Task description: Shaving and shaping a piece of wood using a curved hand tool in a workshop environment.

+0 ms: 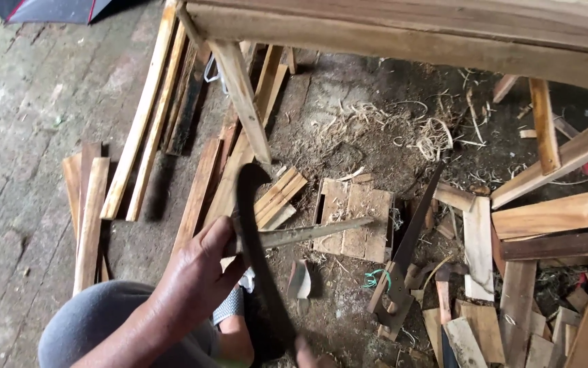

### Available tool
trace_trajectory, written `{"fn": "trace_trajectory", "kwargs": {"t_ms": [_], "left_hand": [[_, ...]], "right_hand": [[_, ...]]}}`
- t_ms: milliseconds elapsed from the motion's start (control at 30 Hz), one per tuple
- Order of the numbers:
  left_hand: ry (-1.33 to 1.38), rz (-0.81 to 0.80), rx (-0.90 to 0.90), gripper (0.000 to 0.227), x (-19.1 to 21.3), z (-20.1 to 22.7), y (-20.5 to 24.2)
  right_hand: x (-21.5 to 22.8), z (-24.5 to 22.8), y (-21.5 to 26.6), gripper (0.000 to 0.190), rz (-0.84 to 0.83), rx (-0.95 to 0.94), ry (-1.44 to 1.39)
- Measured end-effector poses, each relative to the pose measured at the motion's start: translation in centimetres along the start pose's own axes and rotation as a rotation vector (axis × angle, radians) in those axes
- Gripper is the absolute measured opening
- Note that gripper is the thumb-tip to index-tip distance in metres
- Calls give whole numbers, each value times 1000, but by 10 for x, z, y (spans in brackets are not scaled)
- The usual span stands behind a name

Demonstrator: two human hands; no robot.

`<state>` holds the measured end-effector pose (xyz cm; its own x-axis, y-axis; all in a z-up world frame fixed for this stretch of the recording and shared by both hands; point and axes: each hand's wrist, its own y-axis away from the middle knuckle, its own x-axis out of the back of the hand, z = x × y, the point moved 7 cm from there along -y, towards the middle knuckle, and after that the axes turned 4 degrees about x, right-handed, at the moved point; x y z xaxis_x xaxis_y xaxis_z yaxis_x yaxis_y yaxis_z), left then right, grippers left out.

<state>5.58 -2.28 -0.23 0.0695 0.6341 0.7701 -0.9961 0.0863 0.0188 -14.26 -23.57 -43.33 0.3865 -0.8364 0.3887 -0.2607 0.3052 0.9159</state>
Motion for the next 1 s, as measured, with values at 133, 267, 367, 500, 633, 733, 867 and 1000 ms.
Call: {"fn": "trace_trajectory", "kwargs": {"t_ms": [133, 267, 367, 500, 633, 733, 867, 1000], "left_hand": [[-18, 15, 77, 27, 4, 4, -2], [-41, 21, -12, 29, 3, 8, -1], [5, 29, 23, 28, 5, 10, -5], [-14, 0, 60, 35, 1, 6, -6], [-14, 18, 69, 30, 4, 7, -5], [-28, 7, 97, 31, 4, 7, -5], [-23, -30, 46, 33, 4, 10, -6], [-35, -93, 55, 31, 4, 9, -8]], "right_hand": [[138, -103, 178, 74, 139, 1349, 197], [159, -92, 161, 70, 294, 1349, 53], [82, -75, 113, 78, -727, 246, -625], [14, 1, 19, 93, -164, -135, 104], [123, -96, 162, 36, -505, 1051, -483], [158, -97, 197, 72, 173, 1538, -218], [88, -84, 169, 70, -1083, 253, -742], [73, -43, 118, 81, -626, 169, -317]]}}
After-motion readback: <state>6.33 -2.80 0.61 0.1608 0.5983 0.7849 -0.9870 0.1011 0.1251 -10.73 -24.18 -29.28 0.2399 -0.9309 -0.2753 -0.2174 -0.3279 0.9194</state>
